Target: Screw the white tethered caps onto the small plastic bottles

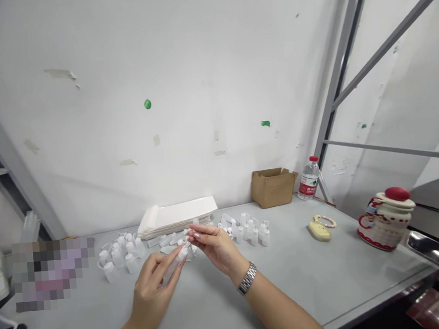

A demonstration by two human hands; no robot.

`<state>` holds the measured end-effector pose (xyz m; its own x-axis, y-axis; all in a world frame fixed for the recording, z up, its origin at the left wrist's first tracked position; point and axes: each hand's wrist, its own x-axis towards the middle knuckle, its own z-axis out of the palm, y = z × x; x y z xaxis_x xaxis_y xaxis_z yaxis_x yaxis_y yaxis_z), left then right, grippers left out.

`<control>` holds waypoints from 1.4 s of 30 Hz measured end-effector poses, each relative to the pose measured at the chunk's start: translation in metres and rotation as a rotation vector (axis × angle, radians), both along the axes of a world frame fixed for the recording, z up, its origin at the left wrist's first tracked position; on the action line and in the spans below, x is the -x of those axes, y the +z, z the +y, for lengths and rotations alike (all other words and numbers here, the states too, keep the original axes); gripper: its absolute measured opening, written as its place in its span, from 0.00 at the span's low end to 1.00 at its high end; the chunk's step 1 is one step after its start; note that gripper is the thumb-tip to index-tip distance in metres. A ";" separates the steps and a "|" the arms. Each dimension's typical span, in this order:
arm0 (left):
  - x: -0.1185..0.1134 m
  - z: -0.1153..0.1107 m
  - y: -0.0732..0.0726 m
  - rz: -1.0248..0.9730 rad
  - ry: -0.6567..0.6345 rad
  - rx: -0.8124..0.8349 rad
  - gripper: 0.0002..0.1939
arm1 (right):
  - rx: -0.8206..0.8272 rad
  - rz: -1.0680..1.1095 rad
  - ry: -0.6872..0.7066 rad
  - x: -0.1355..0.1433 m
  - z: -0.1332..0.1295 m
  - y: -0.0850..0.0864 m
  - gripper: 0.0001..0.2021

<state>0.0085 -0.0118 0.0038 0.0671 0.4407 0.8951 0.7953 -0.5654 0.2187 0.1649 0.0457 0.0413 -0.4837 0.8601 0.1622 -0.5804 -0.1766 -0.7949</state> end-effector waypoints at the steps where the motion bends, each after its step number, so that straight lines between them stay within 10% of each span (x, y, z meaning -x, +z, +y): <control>1: 0.000 0.000 0.000 0.014 0.013 0.003 0.20 | 0.007 -0.006 -0.002 0.000 0.000 0.000 0.13; 42: 0.002 0.003 0.002 0.067 0.100 0.120 0.16 | 0.108 -0.073 -0.105 0.007 -0.001 -0.011 0.10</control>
